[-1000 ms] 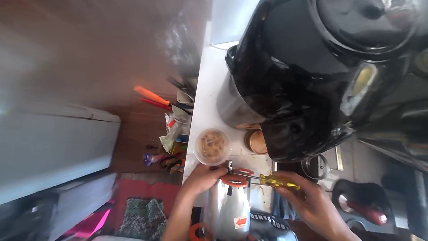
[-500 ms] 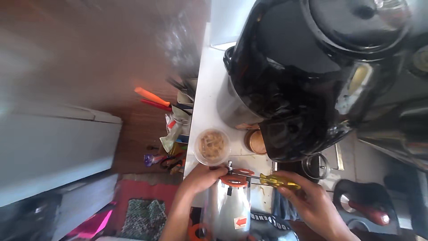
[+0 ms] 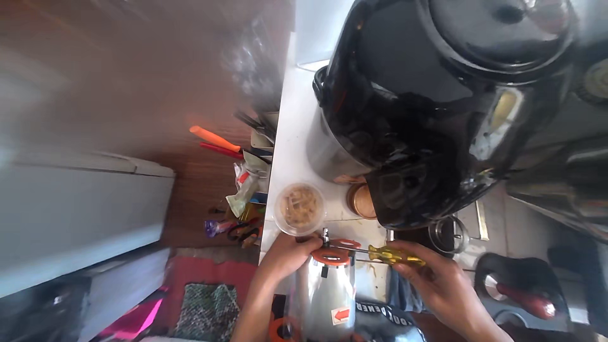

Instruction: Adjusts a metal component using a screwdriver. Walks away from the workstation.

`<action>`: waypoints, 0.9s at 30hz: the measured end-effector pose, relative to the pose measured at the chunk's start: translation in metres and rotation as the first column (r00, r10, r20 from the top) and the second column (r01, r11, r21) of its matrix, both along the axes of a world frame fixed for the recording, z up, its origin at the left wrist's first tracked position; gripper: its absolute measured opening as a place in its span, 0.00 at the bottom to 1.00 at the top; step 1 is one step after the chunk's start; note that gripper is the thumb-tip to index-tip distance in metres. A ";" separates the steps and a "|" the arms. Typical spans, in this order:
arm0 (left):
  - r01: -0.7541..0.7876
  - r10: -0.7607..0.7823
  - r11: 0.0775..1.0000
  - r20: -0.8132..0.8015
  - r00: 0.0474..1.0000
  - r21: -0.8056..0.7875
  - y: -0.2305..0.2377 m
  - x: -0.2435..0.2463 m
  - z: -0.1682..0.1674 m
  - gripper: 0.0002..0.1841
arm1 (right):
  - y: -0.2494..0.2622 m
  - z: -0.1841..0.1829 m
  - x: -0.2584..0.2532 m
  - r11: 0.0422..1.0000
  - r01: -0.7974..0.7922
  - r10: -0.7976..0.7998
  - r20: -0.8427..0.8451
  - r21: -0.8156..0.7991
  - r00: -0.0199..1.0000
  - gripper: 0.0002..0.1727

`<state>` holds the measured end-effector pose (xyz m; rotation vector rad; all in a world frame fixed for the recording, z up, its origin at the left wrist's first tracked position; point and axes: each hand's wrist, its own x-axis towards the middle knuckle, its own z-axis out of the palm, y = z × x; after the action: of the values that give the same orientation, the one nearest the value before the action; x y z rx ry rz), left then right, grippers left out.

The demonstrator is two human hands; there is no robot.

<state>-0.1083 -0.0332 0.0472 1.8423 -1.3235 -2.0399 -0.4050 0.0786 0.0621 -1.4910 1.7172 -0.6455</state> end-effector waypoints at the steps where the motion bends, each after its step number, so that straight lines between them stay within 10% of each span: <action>1: -0.001 0.001 1.000 0.003 1.000 -0.002 0.001 0.000 0.000 0.07 | 0.000 -0.001 0.001 1.000 0.002 -0.002 0.007 0.000 1.000 0.19; 27: -0.022 0.031 0.996 -0.107 0.994 0.085 -0.010 0.001 -0.001 0.07 | -0.045 0.052 0.023 0.950 -0.023 0.103 -0.246 0.310 0.964 0.38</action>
<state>-0.1075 -0.0430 0.0467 1.7431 -1.1971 -2.1795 -0.3820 0.0333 0.1142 -1.4483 1.8568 -0.1409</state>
